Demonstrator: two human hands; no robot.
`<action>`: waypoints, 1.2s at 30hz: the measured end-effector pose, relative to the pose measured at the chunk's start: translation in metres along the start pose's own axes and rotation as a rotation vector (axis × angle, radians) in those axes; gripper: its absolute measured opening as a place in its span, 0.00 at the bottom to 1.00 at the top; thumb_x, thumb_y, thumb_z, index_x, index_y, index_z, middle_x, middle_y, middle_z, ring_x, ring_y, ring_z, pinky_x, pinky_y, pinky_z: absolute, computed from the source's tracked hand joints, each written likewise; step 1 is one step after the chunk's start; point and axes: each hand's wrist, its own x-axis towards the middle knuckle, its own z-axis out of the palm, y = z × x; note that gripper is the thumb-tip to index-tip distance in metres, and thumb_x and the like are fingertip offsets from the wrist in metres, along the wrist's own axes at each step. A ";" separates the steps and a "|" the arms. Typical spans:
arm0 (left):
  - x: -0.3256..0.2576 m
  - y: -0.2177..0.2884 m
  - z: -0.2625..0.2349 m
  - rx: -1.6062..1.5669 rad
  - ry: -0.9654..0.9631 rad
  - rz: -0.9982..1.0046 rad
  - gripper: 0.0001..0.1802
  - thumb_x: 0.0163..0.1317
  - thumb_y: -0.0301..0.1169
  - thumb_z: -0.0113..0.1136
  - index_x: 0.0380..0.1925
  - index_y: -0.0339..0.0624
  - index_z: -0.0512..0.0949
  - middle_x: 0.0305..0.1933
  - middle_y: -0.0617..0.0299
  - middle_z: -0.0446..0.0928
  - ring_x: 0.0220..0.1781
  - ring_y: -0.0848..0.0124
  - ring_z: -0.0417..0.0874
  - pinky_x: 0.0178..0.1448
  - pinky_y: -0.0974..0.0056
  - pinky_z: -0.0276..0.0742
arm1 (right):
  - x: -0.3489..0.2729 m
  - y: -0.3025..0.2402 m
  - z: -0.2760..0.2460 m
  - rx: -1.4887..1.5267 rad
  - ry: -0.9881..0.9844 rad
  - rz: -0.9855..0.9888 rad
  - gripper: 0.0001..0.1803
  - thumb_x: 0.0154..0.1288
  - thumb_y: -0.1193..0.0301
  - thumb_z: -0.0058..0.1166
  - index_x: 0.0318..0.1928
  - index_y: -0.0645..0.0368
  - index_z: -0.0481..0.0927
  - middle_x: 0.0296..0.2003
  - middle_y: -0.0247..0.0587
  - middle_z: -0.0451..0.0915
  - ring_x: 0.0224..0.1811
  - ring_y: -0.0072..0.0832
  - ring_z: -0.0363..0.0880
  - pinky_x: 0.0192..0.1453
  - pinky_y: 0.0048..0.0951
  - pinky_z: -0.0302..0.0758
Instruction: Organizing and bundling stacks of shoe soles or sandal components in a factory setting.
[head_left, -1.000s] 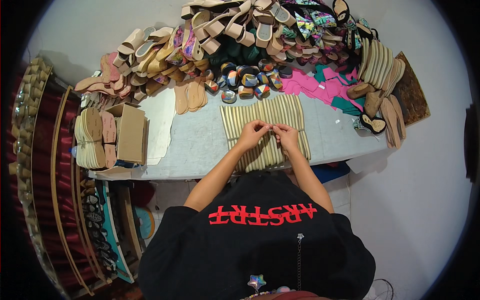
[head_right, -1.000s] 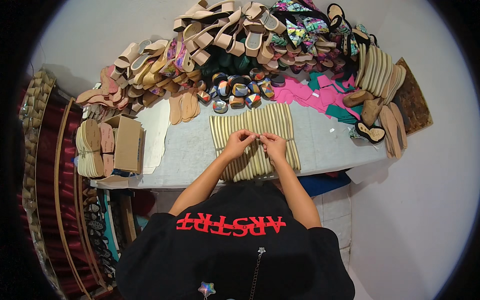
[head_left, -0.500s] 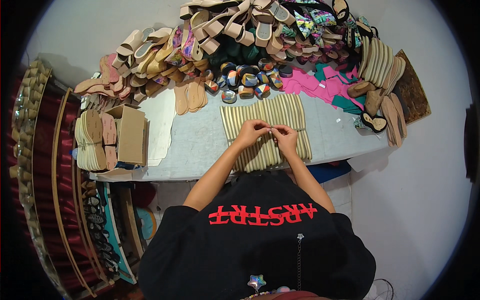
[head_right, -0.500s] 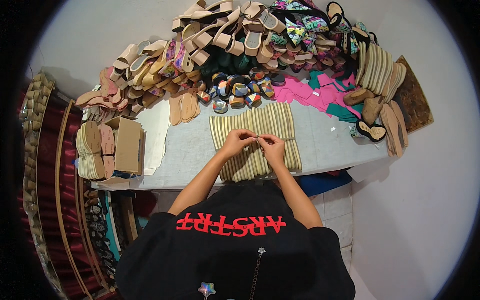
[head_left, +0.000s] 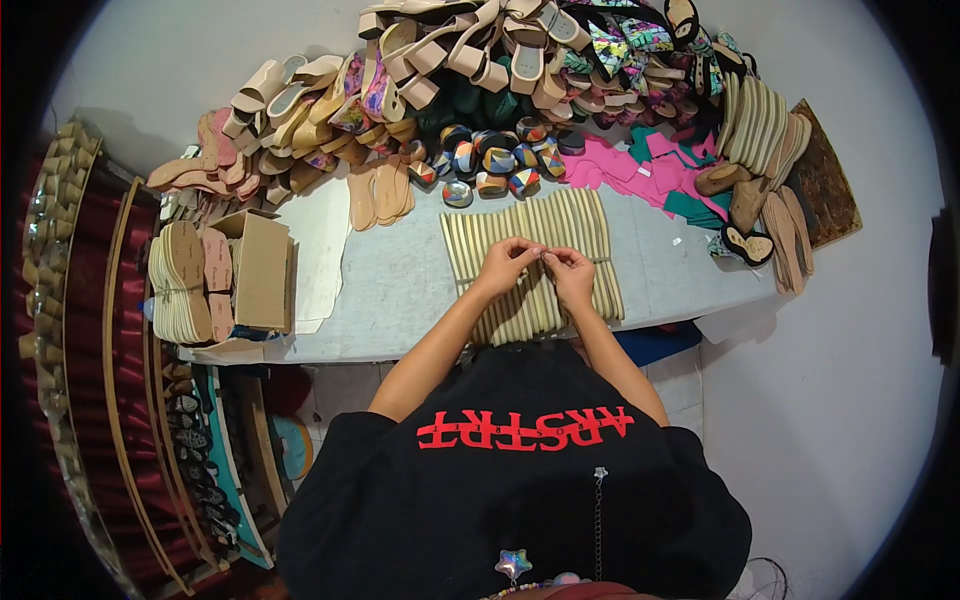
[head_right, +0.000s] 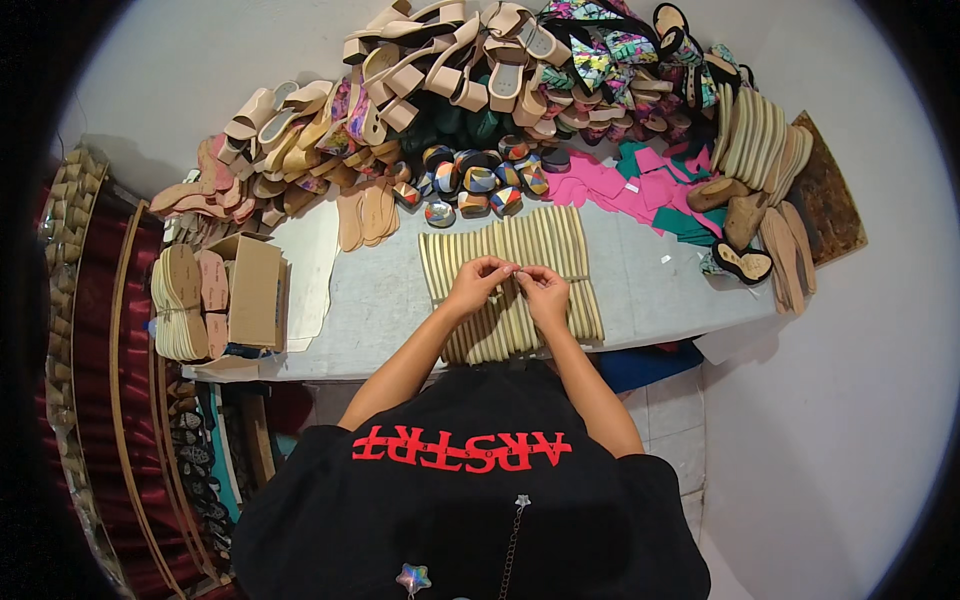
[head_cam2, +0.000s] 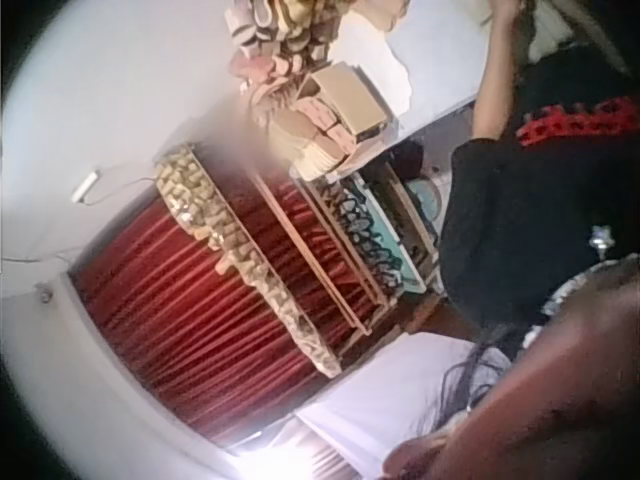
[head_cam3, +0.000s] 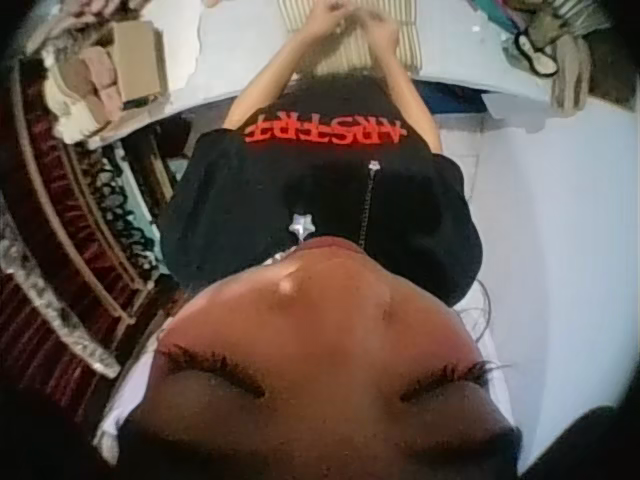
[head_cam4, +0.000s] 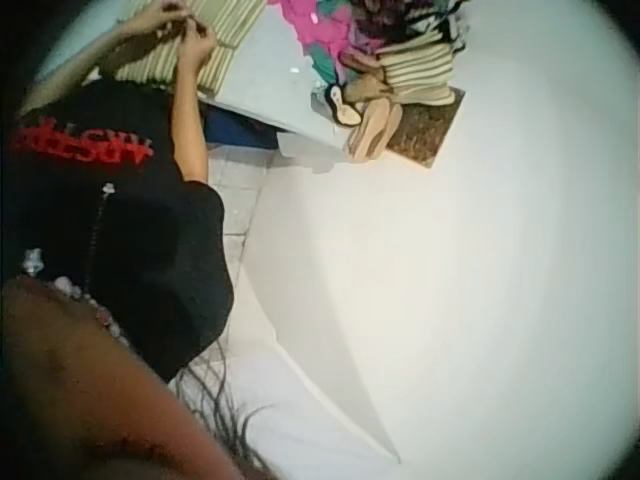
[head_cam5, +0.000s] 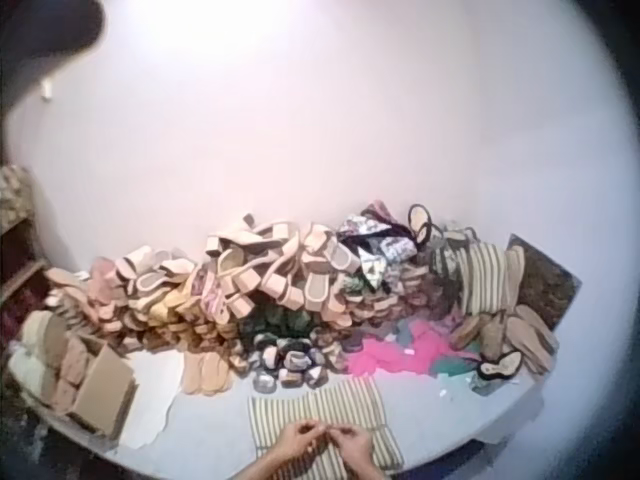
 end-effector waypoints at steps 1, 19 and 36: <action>0.000 -0.001 0.000 -0.018 0.000 0.009 0.09 0.57 0.29 0.56 0.33 0.34 0.77 0.31 0.63 0.78 0.31 0.80 0.73 0.36 0.74 0.69 | 0.001 0.003 -0.001 0.037 -0.005 0.002 0.05 0.55 0.80 0.54 0.34 0.66 0.75 0.28 0.34 0.77 0.28 0.16 0.74 0.30 0.13 0.70; 0.004 0.007 -0.012 0.080 -0.184 -0.032 0.07 0.55 0.27 0.59 0.32 0.35 0.76 0.30 0.63 0.78 0.32 0.78 0.76 0.39 0.72 0.71 | 0.003 -0.008 0.003 -0.005 -0.030 0.178 0.05 0.59 0.76 0.51 0.35 0.63 0.72 0.24 0.34 0.76 0.20 0.14 0.70 0.19 0.14 0.66; 0.002 0.016 -0.006 0.183 -0.158 -0.037 0.07 0.56 0.29 0.58 0.30 0.35 0.76 0.26 0.66 0.76 0.29 0.81 0.73 0.35 0.74 0.69 | 0.002 -0.014 -0.002 0.046 -0.081 0.189 0.06 0.61 0.74 0.50 0.36 0.64 0.71 0.24 0.35 0.75 0.22 0.16 0.72 0.19 0.15 0.69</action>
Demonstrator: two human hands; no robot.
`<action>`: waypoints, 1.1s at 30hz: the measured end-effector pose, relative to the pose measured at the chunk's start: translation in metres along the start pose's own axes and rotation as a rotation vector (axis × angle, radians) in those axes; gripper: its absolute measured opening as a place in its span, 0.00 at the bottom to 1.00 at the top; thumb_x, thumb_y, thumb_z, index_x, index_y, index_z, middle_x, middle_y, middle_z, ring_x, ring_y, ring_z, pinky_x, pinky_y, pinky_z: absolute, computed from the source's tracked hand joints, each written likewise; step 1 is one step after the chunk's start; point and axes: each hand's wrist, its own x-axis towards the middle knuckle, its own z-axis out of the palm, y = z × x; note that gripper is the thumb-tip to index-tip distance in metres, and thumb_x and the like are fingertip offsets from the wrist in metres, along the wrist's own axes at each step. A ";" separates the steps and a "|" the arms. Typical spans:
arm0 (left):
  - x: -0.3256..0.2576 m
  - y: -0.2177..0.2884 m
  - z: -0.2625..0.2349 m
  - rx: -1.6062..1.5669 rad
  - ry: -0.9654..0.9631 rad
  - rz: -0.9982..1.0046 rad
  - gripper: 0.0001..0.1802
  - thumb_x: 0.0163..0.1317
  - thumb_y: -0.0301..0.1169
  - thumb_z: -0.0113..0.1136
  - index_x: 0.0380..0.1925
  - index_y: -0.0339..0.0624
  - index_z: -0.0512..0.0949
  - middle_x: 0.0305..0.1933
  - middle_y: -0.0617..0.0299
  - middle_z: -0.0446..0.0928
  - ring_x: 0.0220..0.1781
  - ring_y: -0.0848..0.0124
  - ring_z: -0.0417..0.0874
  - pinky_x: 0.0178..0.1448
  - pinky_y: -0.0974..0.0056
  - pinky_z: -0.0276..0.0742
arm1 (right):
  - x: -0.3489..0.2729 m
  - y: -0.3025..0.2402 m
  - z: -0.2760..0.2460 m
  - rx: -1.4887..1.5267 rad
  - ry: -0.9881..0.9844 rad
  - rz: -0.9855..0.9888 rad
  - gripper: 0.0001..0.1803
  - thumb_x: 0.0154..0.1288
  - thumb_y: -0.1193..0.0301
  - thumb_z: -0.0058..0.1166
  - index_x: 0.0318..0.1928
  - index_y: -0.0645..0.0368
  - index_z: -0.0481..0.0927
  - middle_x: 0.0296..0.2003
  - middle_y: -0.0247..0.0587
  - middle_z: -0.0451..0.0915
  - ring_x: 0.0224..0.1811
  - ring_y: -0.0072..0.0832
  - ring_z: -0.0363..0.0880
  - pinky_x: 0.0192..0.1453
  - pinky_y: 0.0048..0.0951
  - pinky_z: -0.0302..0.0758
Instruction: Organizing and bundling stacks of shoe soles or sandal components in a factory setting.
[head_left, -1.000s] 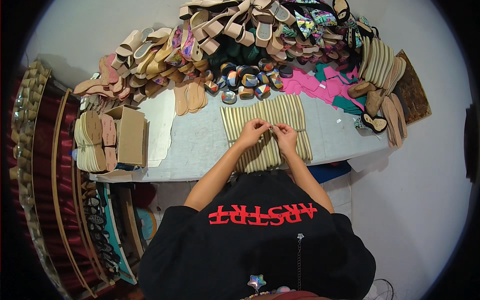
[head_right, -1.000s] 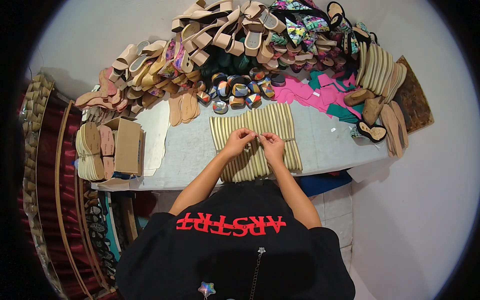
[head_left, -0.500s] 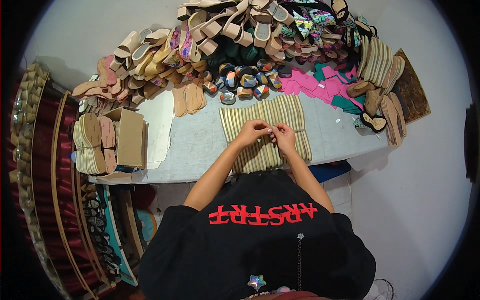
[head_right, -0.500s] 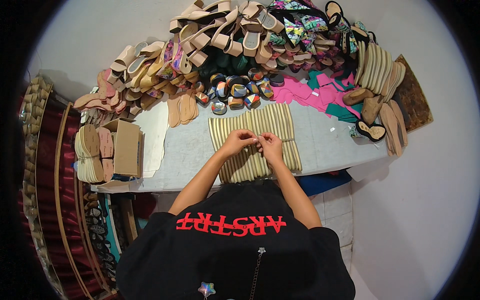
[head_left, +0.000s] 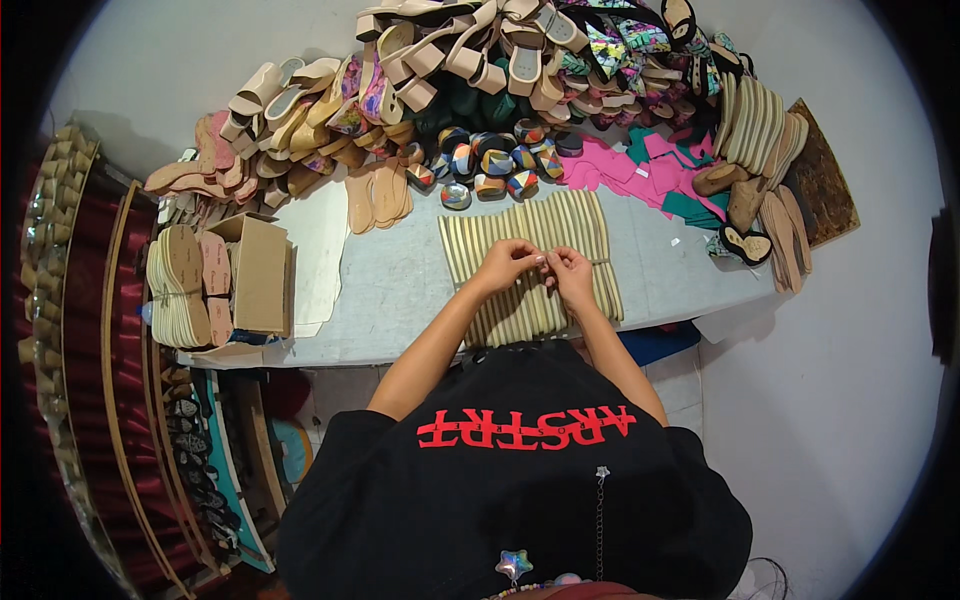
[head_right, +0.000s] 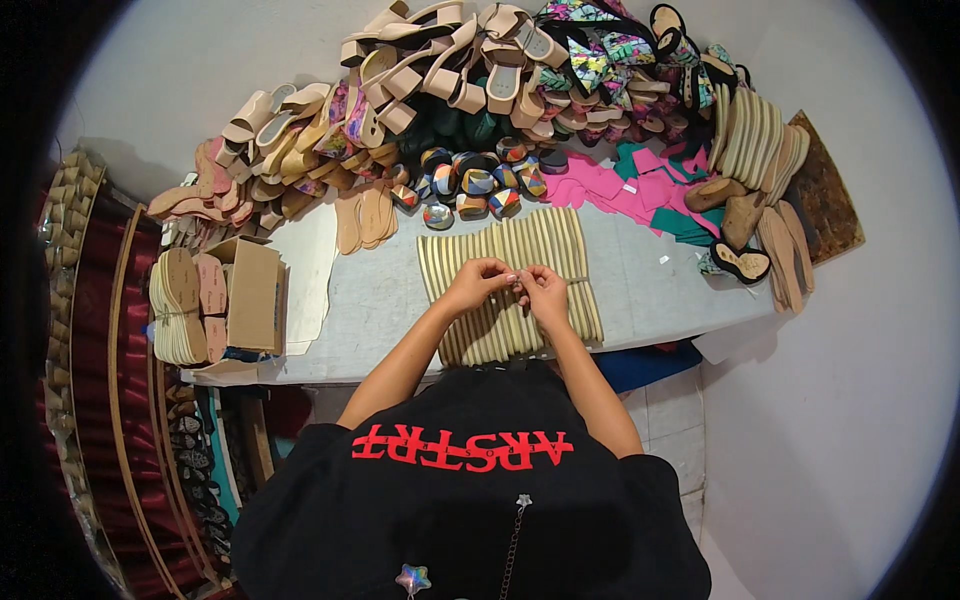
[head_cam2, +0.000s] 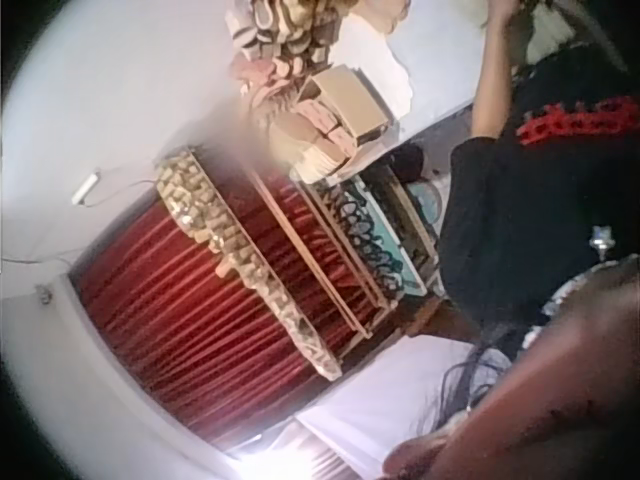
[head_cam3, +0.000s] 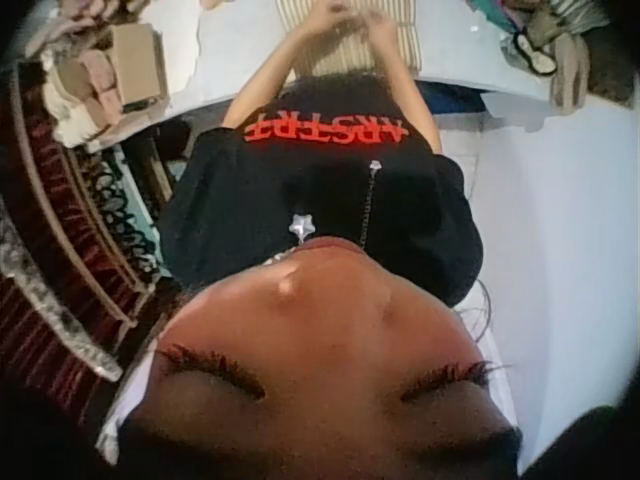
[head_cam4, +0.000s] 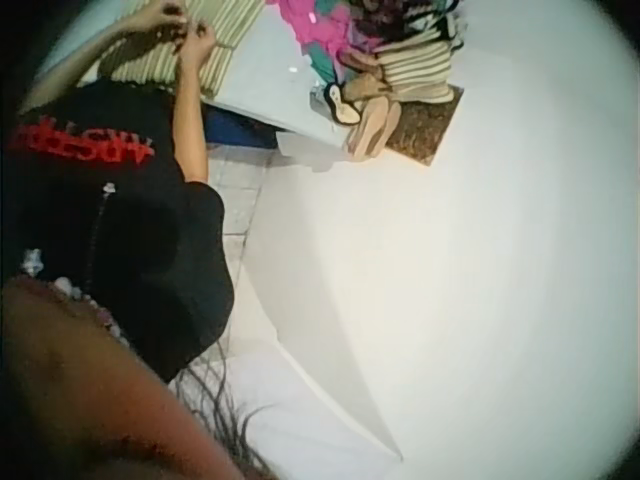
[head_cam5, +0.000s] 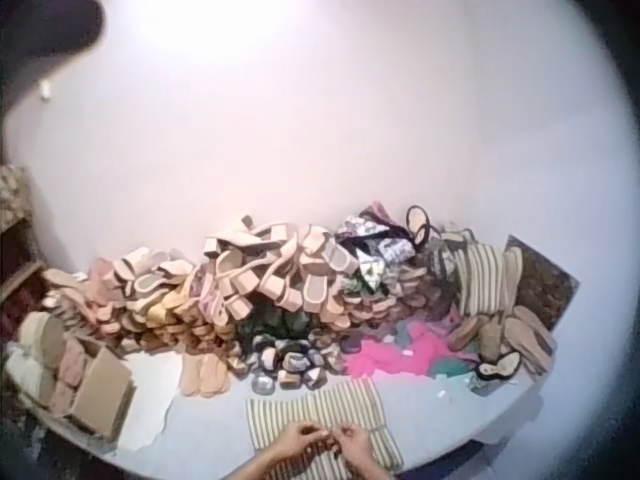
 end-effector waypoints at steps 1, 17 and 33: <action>0.001 -0.004 0.000 -0.019 0.017 0.024 0.08 0.56 0.29 0.58 0.29 0.34 0.76 0.26 0.65 0.76 0.28 0.80 0.73 0.34 0.73 0.69 | 0.000 0.000 0.000 0.021 -0.010 -0.005 0.06 0.61 0.74 0.49 0.36 0.63 0.70 0.24 0.35 0.75 0.22 0.16 0.73 0.19 0.15 0.69; 0.003 -0.019 -0.003 -0.150 0.028 0.017 0.09 0.59 0.32 0.55 0.31 0.37 0.75 0.30 0.66 0.75 0.31 0.80 0.72 0.38 0.72 0.68 | 0.000 0.006 0.000 0.061 -0.024 -0.055 0.06 0.64 0.72 0.45 0.33 0.61 0.69 0.29 0.38 0.77 0.19 0.14 0.68 0.19 0.13 0.66; -0.004 -0.007 0.000 0.024 0.061 0.075 0.06 0.54 0.23 0.57 0.31 0.33 0.77 0.29 0.62 0.78 0.33 0.77 0.77 0.39 0.71 0.72 | -0.007 0.004 -0.005 -0.060 -0.085 -0.180 0.05 0.55 0.82 0.53 0.34 0.70 0.76 0.30 0.38 0.76 0.31 0.22 0.77 0.35 0.19 0.76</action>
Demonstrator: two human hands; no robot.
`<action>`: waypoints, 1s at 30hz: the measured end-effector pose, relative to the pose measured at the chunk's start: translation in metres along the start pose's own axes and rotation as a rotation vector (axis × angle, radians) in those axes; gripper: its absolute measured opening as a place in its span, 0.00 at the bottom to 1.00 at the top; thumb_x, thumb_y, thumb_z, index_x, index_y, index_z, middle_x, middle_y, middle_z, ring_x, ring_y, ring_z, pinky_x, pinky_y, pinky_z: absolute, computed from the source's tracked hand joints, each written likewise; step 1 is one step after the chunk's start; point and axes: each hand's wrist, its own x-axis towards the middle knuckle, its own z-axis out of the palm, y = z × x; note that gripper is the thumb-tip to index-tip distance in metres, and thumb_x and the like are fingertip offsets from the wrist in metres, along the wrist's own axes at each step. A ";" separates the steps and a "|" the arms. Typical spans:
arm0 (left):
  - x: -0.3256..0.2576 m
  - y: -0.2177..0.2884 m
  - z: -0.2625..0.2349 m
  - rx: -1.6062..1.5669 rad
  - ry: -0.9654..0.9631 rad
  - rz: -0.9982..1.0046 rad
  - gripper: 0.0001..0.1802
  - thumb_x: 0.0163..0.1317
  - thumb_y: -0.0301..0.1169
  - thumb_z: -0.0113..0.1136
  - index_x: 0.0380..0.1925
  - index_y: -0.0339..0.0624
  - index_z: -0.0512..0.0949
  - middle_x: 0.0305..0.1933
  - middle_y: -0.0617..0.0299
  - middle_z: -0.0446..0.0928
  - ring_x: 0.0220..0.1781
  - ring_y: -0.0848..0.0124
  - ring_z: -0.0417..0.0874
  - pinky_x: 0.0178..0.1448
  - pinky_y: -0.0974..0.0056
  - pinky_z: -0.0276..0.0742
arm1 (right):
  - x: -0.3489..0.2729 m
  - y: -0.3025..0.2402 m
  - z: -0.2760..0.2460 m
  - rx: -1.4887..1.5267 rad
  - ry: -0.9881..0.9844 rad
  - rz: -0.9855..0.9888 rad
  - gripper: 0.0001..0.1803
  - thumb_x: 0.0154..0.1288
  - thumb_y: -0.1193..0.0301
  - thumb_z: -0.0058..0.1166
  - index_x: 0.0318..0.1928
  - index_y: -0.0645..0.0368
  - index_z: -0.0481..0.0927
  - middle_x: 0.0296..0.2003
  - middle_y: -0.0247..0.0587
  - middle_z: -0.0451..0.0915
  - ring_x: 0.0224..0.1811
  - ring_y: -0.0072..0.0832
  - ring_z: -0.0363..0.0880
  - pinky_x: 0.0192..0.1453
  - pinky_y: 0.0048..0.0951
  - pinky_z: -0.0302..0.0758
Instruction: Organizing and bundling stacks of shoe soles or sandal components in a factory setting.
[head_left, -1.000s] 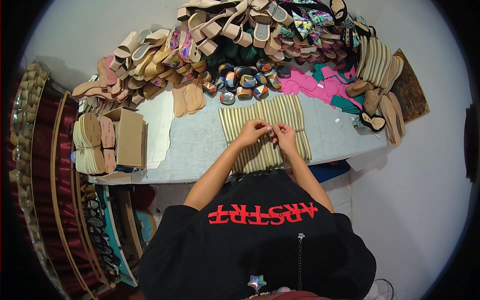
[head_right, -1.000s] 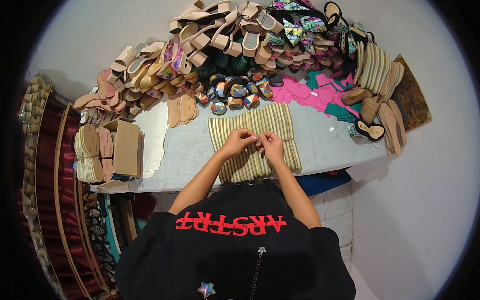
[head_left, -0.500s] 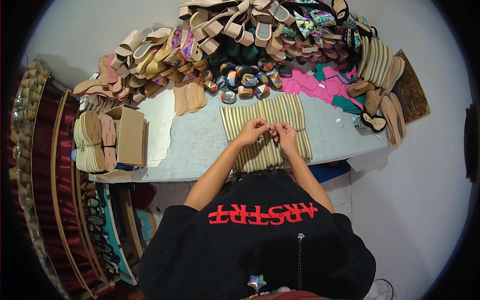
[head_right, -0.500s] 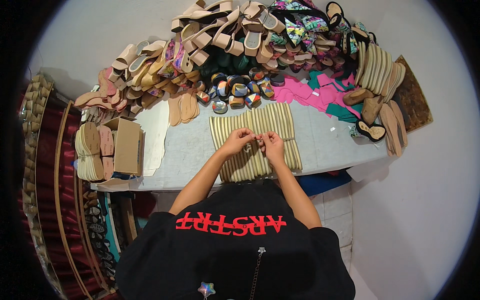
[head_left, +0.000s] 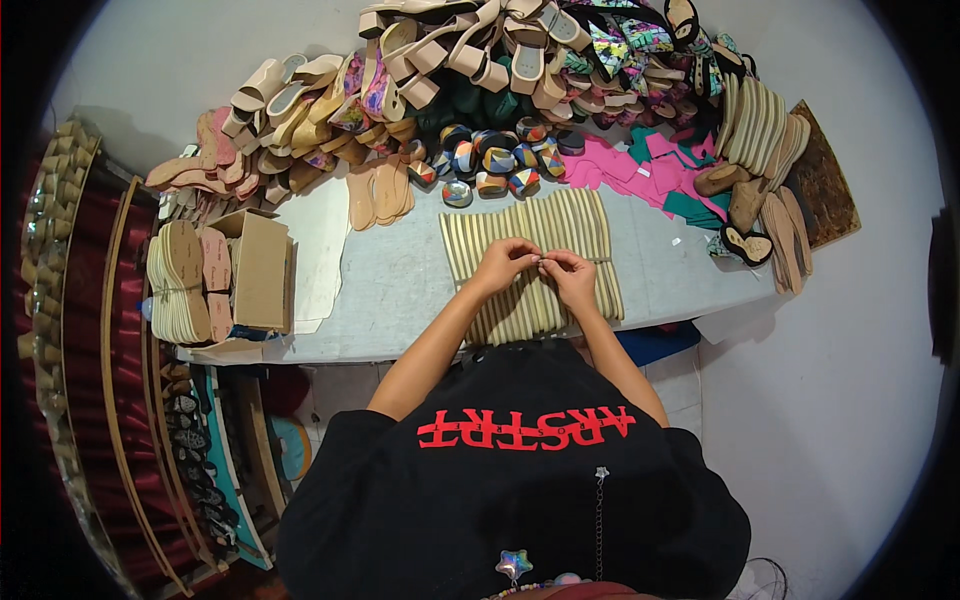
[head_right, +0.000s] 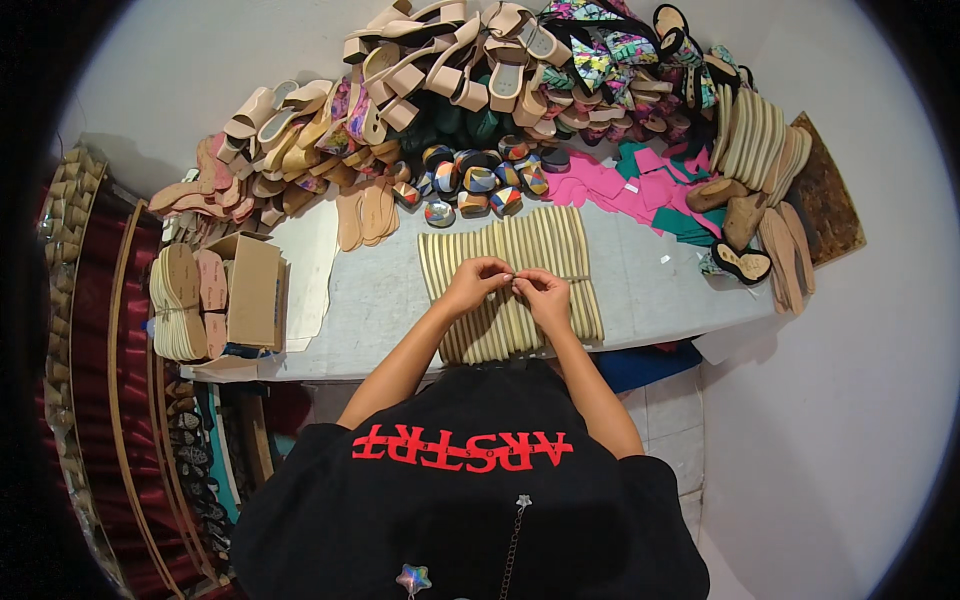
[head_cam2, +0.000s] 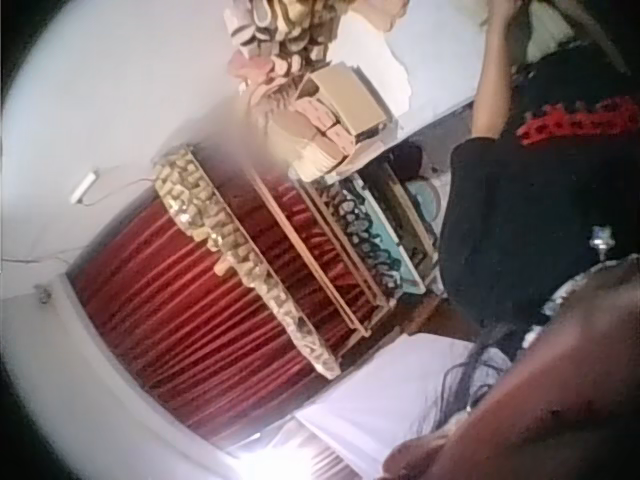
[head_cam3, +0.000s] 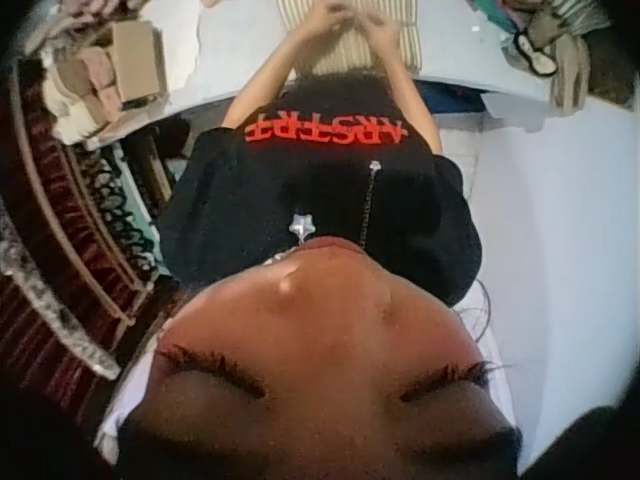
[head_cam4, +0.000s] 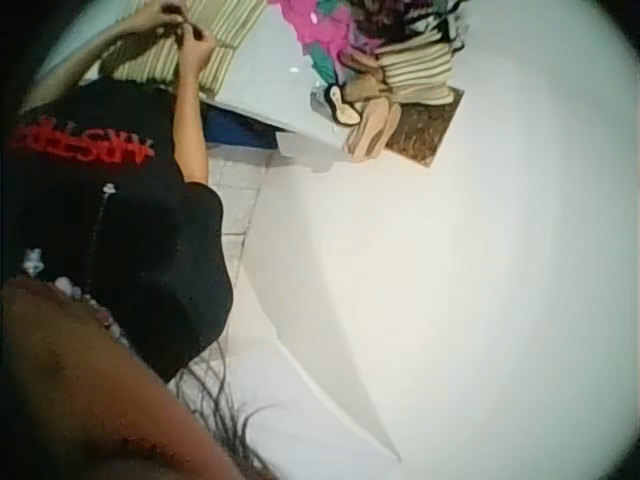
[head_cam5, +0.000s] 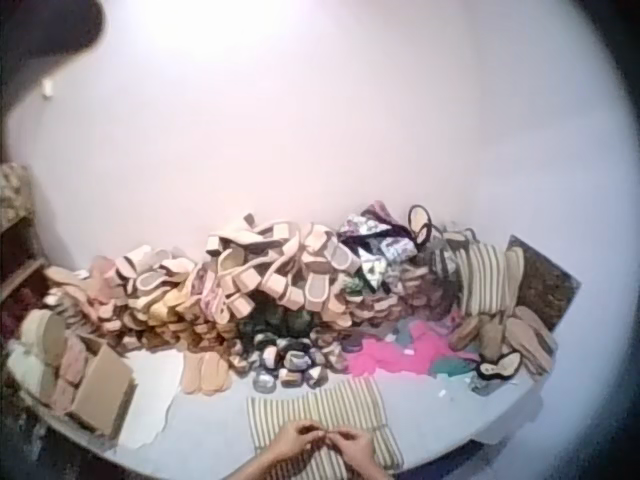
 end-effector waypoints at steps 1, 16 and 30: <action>0.000 -0.001 0.000 -0.011 -0.004 0.013 0.06 0.55 0.23 0.56 0.32 0.33 0.76 0.30 0.63 0.78 0.33 0.77 0.76 0.40 0.72 0.72 | 0.000 0.000 0.000 0.018 -0.013 -0.044 0.05 0.55 0.83 0.52 0.34 0.71 0.77 0.32 0.39 0.76 0.32 0.23 0.77 0.36 0.20 0.77; 0.006 -0.003 0.003 0.104 0.012 0.070 0.05 0.54 0.22 0.56 0.32 0.35 0.76 0.28 0.62 0.77 0.31 0.77 0.76 0.36 0.73 0.72 | 0.002 -0.007 -0.002 -0.030 0.053 -0.003 0.07 0.52 0.81 0.56 0.34 0.69 0.76 0.24 0.40 0.78 0.24 0.21 0.77 0.28 0.18 0.75; 0.013 -0.002 -0.002 -0.047 -0.036 0.006 0.04 0.51 0.23 0.59 0.28 0.34 0.77 0.24 0.64 0.76 0.26 0.78 0.74 0.31 0.73 0.71 | 0.006 -0.018 -0.003 -0.092 0.016 0.090 0.09 0.53 0.80 0.55 0.36 0.68 0.77 0.24 0.39 0.79 0.22 0.20 0.77 0.25 0.16 0.73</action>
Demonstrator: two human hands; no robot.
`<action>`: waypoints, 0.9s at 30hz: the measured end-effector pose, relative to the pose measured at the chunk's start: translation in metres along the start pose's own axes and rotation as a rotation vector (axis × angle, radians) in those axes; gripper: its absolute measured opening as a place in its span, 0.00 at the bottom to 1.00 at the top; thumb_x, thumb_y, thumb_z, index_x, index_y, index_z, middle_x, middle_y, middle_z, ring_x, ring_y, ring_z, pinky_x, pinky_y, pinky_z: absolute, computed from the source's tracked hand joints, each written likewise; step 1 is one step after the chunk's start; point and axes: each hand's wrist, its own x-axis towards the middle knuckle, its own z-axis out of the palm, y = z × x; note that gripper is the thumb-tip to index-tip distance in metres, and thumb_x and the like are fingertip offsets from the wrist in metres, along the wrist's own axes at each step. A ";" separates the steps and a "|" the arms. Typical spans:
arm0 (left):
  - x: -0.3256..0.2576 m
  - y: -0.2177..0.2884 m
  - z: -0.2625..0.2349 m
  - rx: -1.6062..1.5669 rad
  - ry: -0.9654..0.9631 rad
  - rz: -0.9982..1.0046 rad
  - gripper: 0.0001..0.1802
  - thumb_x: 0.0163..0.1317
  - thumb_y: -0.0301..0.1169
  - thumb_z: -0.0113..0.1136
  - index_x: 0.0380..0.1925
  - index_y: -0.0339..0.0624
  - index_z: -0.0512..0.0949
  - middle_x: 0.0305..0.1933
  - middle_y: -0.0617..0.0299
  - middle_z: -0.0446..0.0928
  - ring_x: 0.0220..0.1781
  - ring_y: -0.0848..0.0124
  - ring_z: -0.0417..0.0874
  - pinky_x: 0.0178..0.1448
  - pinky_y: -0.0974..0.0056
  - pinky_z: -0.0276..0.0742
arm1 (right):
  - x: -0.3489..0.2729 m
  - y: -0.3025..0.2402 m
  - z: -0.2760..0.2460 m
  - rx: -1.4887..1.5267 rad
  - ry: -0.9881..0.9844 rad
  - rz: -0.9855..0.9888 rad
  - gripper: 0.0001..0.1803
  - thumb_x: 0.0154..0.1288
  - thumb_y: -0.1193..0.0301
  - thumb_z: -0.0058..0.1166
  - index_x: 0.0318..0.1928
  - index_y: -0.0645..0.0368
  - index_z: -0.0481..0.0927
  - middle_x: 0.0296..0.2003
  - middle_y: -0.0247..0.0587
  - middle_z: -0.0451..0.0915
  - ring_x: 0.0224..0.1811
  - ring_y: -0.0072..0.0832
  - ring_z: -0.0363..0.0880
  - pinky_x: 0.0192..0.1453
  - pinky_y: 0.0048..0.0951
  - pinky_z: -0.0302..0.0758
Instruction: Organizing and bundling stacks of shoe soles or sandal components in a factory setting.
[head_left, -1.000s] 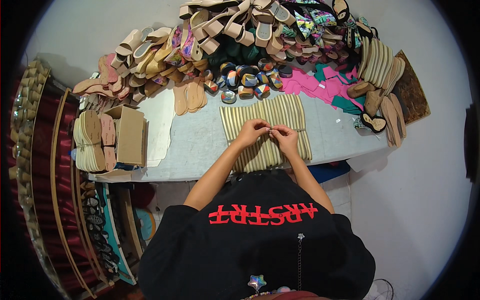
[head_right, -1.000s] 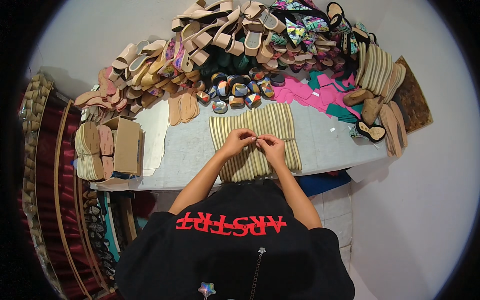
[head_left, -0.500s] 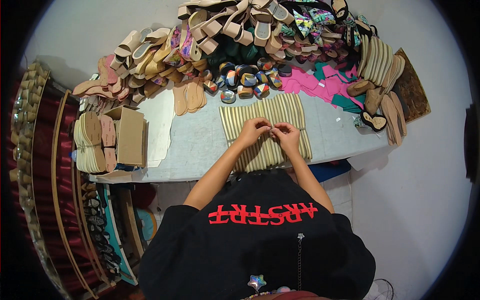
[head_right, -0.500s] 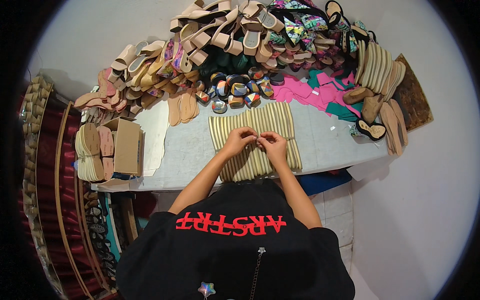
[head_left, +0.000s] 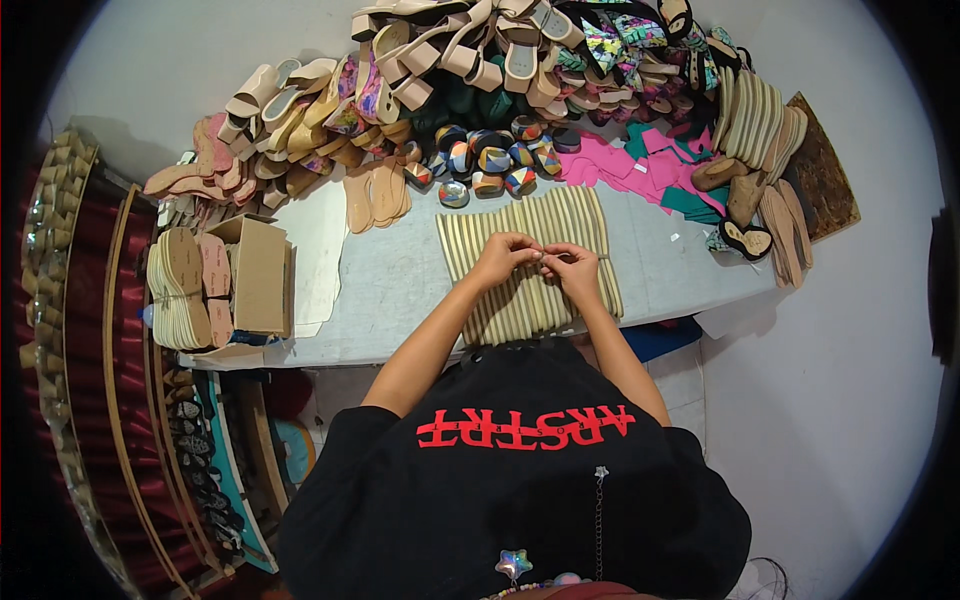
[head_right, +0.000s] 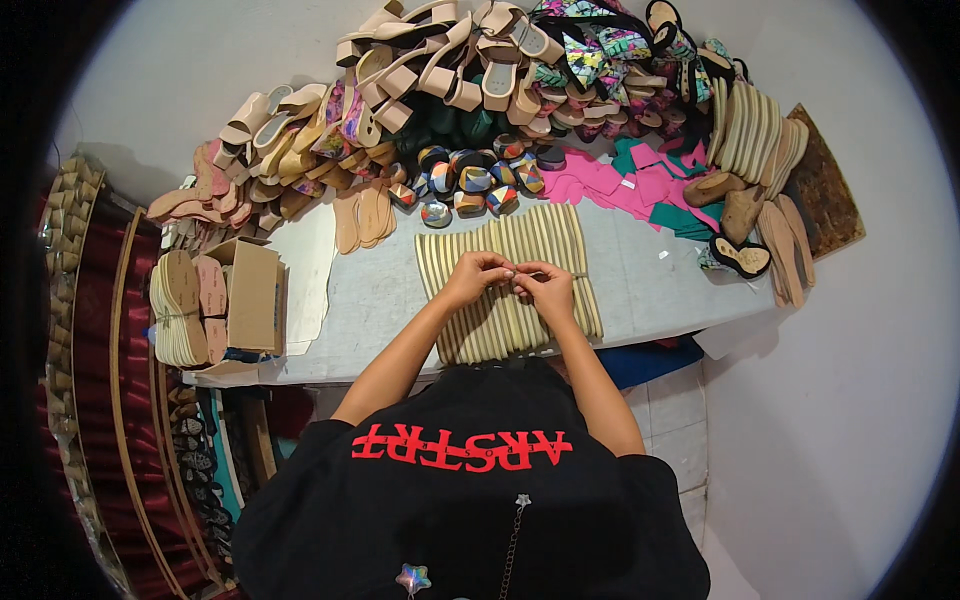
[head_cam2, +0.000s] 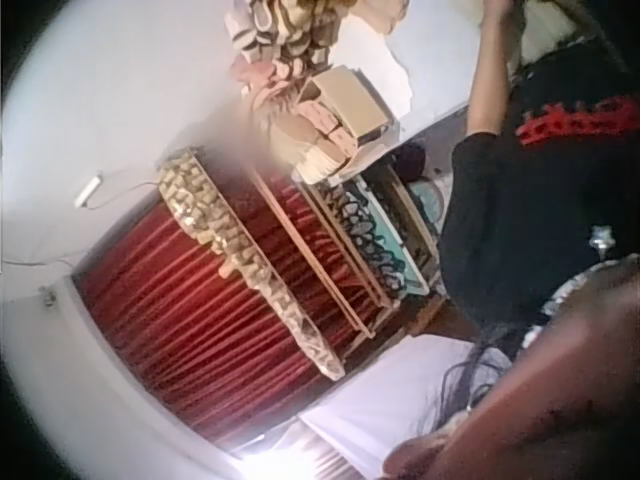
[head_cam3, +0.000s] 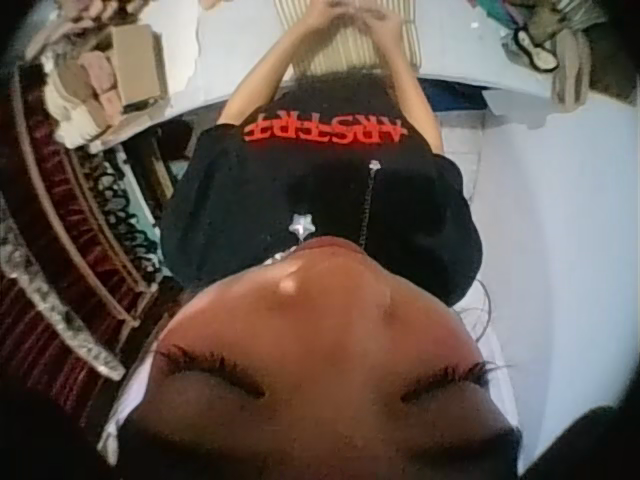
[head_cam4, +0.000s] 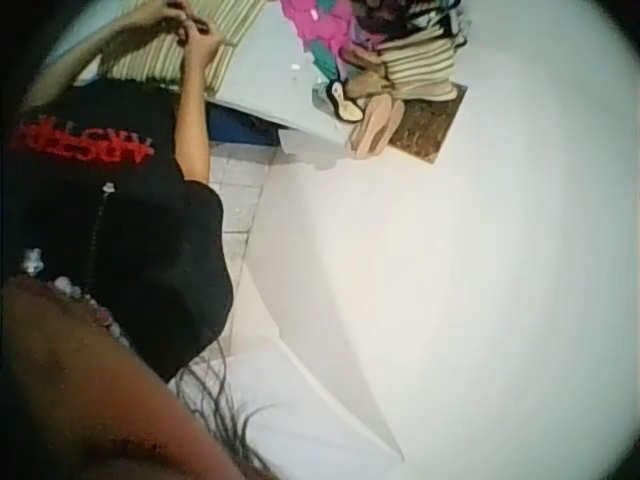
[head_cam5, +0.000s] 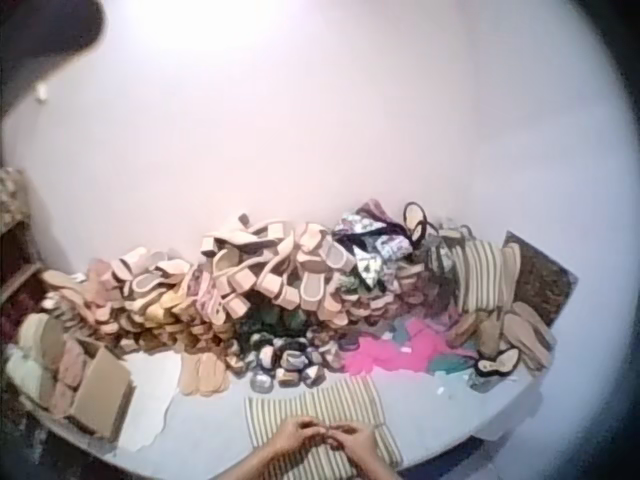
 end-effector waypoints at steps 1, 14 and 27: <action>0.001 -0.001 0.000 -0.017 -0.001 -0.009 0.04 0.52 0.22 0.59 0.28 0.33 0.77 0.24 0.63 0.76 0.26 0.78 0.75 0.31 0.73 0.71 | 0.001 0.001 -0.001 0.002 -0.009 -0.003 0.09 0.53 0.80 0.55 0.36 0.69 0.77 0.24 0.39 0.79 0.22 0.20 0.77 0.25 0.16 0.73; 0.006 -0.008 -0.003 0.039 -0.016 0.010 0.07 0.54 0.25 0.58 0.31 0.32 0.79 0.25 0.62 0.77 0.25 0.79 0.74 0.31 0.74 0.70 | 0.004 -0.001 -0.001 -0.094 -0.085 -0.020 0.10 0.54 0.78 0.55 0.39 0.67 0.78 0.25 0.36 0.79 0.22 0.17 0.74 0.25 0.16 0.72; 0.002 -0.001 -0.005 0.101 -0.042 0.031 0.09 0.55 0.28 0.58 0.33 0.33 0.80 0.26 0.62 0.78 0.27 0.79 0.75 0.32 0.73 0.71 | 0.003 0.002 0.002 -0.287 0.011 -0.167 0.07 0.53 0.77 0.55 0.34 0.67 0.80 0.26 0.36 0.80 0.27 0.19 0.76 0.32 0.19 0.72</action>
